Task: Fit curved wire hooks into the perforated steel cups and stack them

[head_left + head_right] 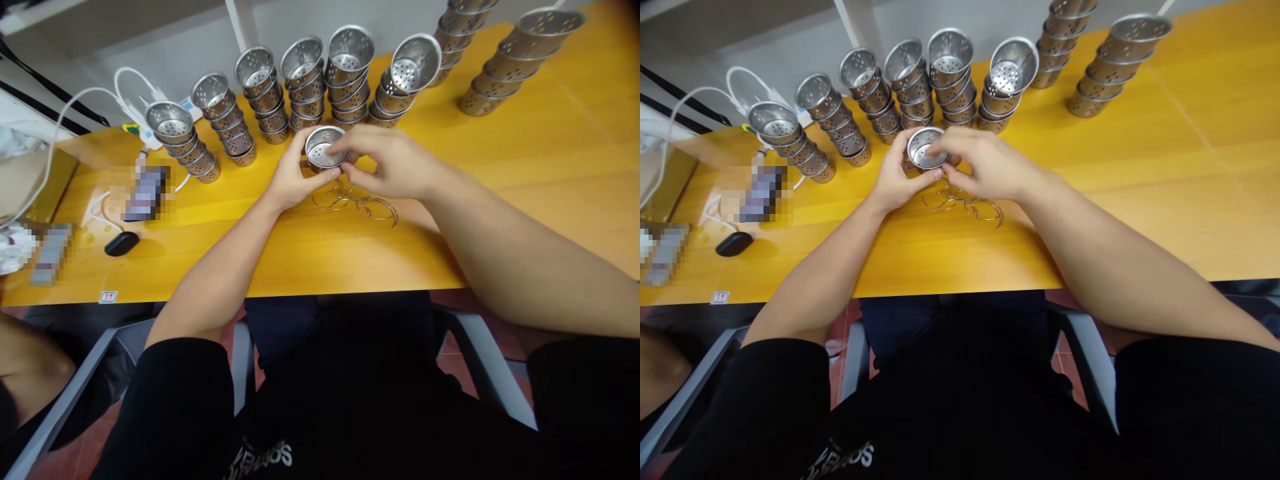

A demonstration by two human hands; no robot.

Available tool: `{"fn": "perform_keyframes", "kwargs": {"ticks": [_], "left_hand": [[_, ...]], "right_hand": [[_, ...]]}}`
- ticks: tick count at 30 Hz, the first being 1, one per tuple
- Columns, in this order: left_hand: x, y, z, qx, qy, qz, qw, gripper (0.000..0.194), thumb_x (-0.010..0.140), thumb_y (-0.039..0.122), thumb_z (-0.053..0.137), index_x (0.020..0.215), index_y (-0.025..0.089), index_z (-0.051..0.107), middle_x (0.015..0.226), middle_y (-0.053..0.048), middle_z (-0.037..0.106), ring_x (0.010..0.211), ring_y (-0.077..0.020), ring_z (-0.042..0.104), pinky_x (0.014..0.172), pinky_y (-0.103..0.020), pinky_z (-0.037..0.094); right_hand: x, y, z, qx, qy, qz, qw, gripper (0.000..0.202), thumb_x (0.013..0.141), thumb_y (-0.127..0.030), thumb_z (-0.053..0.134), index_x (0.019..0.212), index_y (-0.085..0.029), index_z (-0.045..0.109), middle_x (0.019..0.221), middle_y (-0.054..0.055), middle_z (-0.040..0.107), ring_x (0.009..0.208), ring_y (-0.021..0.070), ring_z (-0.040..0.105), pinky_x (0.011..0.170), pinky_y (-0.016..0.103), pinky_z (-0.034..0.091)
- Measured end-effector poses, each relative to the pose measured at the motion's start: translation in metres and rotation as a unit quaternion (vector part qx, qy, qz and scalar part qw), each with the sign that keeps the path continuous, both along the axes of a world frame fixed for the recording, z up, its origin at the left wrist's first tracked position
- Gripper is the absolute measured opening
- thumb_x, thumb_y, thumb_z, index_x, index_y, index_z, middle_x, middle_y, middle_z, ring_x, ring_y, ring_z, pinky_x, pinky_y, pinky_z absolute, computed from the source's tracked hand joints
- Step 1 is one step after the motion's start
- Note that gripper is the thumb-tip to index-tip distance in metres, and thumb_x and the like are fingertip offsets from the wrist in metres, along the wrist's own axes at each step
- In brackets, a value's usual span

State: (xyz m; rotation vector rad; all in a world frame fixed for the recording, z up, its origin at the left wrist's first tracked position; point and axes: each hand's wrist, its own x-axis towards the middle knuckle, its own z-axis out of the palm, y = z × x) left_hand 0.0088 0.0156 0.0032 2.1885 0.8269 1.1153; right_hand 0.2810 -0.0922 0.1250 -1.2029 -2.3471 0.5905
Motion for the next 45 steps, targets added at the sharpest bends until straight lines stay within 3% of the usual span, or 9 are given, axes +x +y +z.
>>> {"fn": "perform_keyframes", "kwargs": {"ticks": [4,8,11,15,19,27,33,39,45], "left_hand": [[-0.001,0.005,-0.004,-0.010,-0.019,0.030,0.999,0.114,0.094,0.108,0.090,0.175,0.031,0.065,0.173,-0.017,0.079,0.161,-0.0382,0.081,0.149,-0.064,0.063],[-0.009,0.020,-0.016,-0.027,-0.013,0.047,0.998,0.117,0.097,0.107,0.087,0.180,0.030,0.057,0.170,-0.020,0.079,0.155,-0.0370,0.082,0.142,-0.064,0.068],[-0.011,0.022,-0.019,-0.054,-0.029,0.059,0.996,0.118,0.095,0.105,0.092,0.177,0.027,0.059,0.168,-0.022,0.080,0.154,-0.0383,0.083,0.138,-0.065,0.071],[-0.003,0.009,-0.012,-0.084,-0.047,0.023,0.995,0.111,0.095,0.102,0.095,0.171,0.027,0.066,0.167,-0.021,0.079,0.154,-0.0392,0.083,0.133,-0.067,0.076],[0.003,-0.008,-0.004,-0.131,-0.054,-0.024,0.990,0.110,0.091,0.103,0.099,0.164,0.027,0.069,0.158,-0.017,0.082,0.130,-0.0318,0.091,0.119,-0.065,0.083],[0.001,-0.015,-0.002,-0.154,-0.041,-0.060,0.985,0.106,0.098,0.100,0.095,0.169,0.028,0.062,0.157,-0.016,0.082,0.119,-0.0279,0.093,0.111,-0.063,0.085],[0.002,0.002,-0.016,-0.042,-0.004,-0.053,0.998,0.110,0.103,0.098,0.090,0.177,0.025,0.056,0.167,-0.017,0.075,0.158,-0.0359,0.083,0.136,-0.065,0.073],[0.002,0.008,-0.017,-0.038,0.009,-0.049,0.998,0.118,0.103,0.107,0.081,0.186,0.029,0.049,0.176,-0.016,0.069,0.166,-0.0353,0.078,0.147,-0.063,0.064],[-0.001,0.012,-0.021,-0.032,0.000,-0.061,0.998,0.120,0.101,0.109,0.081,0.186,0.031,0.048,0.175,-0.016,0.069,0.167,-0.0349,0.076,0.147,-0.062,0.063]], "right_hand": [[0.014,0.003,0.005,0.053,0.051,-0.077,0.994,0.047,0.107,-0.055,0.084,0.149,-0.037,0.076,0.167,0.018,0.073,0.120,0.0413,0.078,0.123,0.063,0.068],[0.039,0.021,-0.004,0.003,-0.062,0.058,0.996,0.076,0.097,-0.066,0.095,0.157,-0.024,0.077,0.164,0.026,0.067,0.144,0.0475,0.070,0.139,0.065,0.059],[0.050,0.033,-0.016,-0.056,-0.132,0.078,0.987,0.096,0.086,-0.071,0.108,0.162,-0.021,0.079,0.160,0.025,0.069,0.148,0.0514,0.071,0.141,0.067,0.058],[0.050,0.040,-0.026,-0.074,-0.143,0.102,0.982,0.064,0.101,-0.062,0.096,0.153,-0.025,0.086,0.146,0.020,0.078,0.123,0.0419,0.079,0.121,0.061,0.068],[0.044,0.042,-0.030,-0.063,-0.133,0.098,0.984,0.036,0.106,-0.047,0.086,0.137,-0.029,0.091,0.127,0.013,0.084,0.099,0.0335,0.078,0.096,0.051,0.067],[0.031,0.039,-0.031,-0.065,-0.132,0.056,0.988,0.025,0.106,-0.020,0.078,0.127,-0.028,0.089,0.116,0.011,0.093,0.096,0.0342,0.082,0.095,0.051,0.063],[0.032,0.033,-0.022,-0.107,-0.016,0.029,0.994,0.031,0.108,-0.059,0.094,0.120,-0.030,0.089,0.108,0.010,0.092,0.099,0.0376,0.083,0.102,0.060,0.071],[0.038,0.034,-0.015,-0.136,0.138,0.000,0.981,0.061,0.094,-0.084,0.105,0.106,-0.030,0.082,0.097,0.010,0.085,0.084,0.0284,0.068,0.090,0.055,0.062],[0.037,0.040,-0.023,-0.151,0.199,-0.087,0.964,0.086,0.087,-0.111,0.097,0.118,-0.033,0.076,0.092,0.004,0.082,0.069,0.0227,0.057,0.076,0.051,0.054]]}}
